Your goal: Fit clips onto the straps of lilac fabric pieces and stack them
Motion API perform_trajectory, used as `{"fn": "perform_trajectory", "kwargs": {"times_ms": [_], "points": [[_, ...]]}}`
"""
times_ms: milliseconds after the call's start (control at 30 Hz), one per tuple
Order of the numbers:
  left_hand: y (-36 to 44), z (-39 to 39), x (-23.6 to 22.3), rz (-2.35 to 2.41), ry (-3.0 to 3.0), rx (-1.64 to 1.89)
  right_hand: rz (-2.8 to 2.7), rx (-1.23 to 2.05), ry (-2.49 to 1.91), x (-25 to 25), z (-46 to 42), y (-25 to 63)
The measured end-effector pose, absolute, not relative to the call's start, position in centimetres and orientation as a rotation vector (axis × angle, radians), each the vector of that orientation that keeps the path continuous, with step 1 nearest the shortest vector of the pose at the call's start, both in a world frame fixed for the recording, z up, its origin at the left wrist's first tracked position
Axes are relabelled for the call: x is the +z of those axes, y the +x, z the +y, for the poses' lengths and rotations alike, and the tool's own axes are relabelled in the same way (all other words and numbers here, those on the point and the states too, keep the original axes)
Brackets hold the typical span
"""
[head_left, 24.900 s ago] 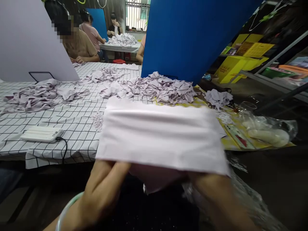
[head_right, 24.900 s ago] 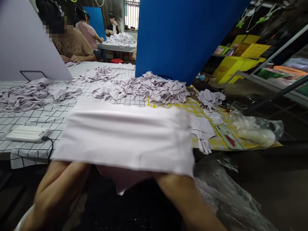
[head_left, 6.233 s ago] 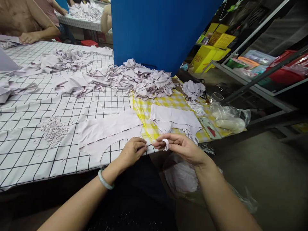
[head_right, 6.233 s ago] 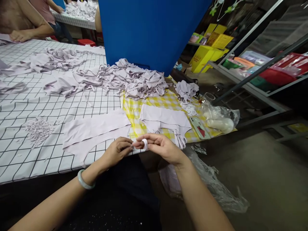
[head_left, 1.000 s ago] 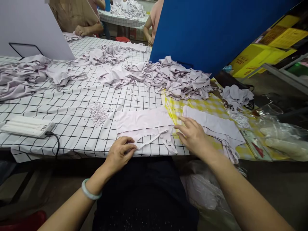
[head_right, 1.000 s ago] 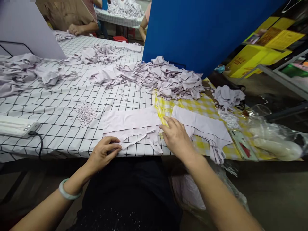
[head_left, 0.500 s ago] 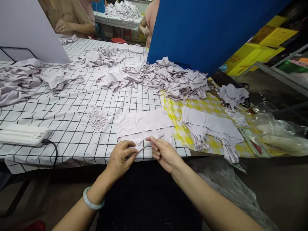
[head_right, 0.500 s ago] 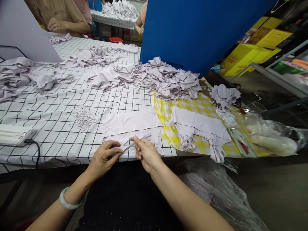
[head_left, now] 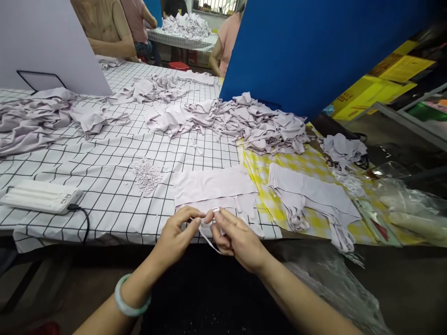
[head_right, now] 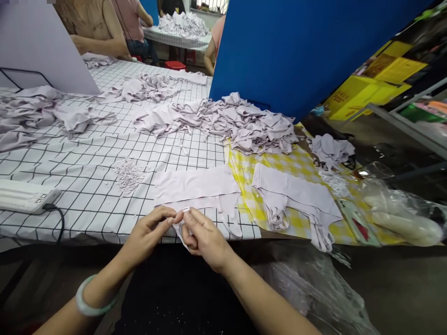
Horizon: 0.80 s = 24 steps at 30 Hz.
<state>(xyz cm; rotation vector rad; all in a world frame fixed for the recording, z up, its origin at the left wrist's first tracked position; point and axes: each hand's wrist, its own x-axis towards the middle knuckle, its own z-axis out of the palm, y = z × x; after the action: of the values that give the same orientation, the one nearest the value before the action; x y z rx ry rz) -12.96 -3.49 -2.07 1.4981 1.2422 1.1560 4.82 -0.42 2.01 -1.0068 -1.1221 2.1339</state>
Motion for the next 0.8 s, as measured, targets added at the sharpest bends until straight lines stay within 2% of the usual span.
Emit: {"fn": "perform_trajectory", "kwargs": {"times_ms": [133, 300, 467, 600, 800], "points": [[-13.2, -3.5, 0.2, 1.009, 1.046, 0.996, -1.263, 2.176, -1.017, 1.4, -2.5, 4.5], [-13.3, -4.6, 0.2, 0.979, 1.034, 0.942, -1.407, 2.116, -1.141, 0.8, -3.3, 4.9], [-12.5, -5.1, 0.4, 1.235, 1.392, 1.005, -1.501, 1.943, -1.215, 0.4, -4.1, 5.0], [-12.4, -2.5, -0.4, 1.337, 1.707, 1.087, -1.463, 1.749, -1.327, 0.5, -1.8, 4.7], [-13.8, 3.8, -5.0, 1.395, 2.212, 0.95, -0.976, 1.859, -1.542, -0.4, 4.0, 3.8]]}}
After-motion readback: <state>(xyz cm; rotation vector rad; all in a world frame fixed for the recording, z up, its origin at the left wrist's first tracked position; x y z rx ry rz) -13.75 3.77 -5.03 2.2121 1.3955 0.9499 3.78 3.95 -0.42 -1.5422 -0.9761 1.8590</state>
